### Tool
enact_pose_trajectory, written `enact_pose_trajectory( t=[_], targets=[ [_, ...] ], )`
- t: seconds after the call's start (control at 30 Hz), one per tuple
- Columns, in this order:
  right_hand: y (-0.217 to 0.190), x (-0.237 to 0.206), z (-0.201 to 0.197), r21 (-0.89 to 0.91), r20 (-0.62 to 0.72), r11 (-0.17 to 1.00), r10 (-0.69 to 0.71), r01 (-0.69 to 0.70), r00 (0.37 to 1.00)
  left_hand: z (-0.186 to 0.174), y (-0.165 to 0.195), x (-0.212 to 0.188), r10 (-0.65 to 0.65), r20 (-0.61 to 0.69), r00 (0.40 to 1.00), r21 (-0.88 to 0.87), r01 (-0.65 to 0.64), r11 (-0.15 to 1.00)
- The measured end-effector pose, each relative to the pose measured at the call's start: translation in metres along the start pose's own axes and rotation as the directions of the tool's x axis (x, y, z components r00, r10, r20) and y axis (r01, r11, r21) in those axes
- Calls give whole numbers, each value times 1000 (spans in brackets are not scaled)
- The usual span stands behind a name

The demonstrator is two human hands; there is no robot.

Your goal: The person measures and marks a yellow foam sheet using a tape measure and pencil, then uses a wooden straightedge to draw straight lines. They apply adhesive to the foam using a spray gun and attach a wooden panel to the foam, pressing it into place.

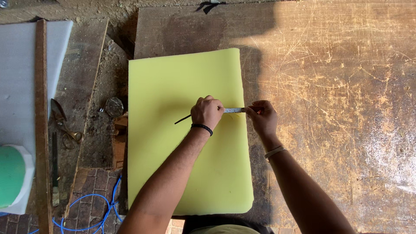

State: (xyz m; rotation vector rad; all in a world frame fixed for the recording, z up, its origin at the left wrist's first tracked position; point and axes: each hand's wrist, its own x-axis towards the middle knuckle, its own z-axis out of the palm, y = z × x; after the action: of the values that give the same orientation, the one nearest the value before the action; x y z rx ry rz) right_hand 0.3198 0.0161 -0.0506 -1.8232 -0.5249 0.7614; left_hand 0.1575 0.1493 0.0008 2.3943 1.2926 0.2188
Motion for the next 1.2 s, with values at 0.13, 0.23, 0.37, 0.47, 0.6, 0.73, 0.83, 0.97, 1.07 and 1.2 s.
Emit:
enact_pose_trajectory(
  t=[0.13,0.23,0.37,0.47,0.6,0.73,0.83,0.97,1.07,1.2],
  targets=[
    [-31,86,18,-14,-37,999,-36,36,999,1,-2,83,8,-15,1000,28,-7,1000],
    [-38,118,37,-96,-55,995,-13,7,998,8,-9,124,6,-36,999,64,-4,998],
    [-37,140,45,-331,-40,944,-17,3,999,20,-18,148,-11,-10,1000,102,12,995],
    [-35,143,45,-454,-30,891,-19,3,999,28,-20,150,-61,40,997,82,57,995],
    [-36,143,43,-455,-15,882,134,-126,991,31,-19,146,-81,15,997,101,79,992],
    [-40,143,46,-497,-51,861,95,-107,994,30,-17,144,-89,30,996,77,87,993],
    [-42,142,44,-462,-55,878,109,-122,993,31,-17,144,-85,-22,996,85,86,993],
    [-44,130,28,-232,-128,972,-68,36,989,31,-19,142,-107,-2,994,50,107,993],
    [-42,121,11,218,19,976,25,-29,999,30,-20,140,-107,-14,994,33,107,994],
    [-36,117,17,314,356,949,-140,22,924,28,-20,138,-125,11,992,3,125,992]
  ],
)
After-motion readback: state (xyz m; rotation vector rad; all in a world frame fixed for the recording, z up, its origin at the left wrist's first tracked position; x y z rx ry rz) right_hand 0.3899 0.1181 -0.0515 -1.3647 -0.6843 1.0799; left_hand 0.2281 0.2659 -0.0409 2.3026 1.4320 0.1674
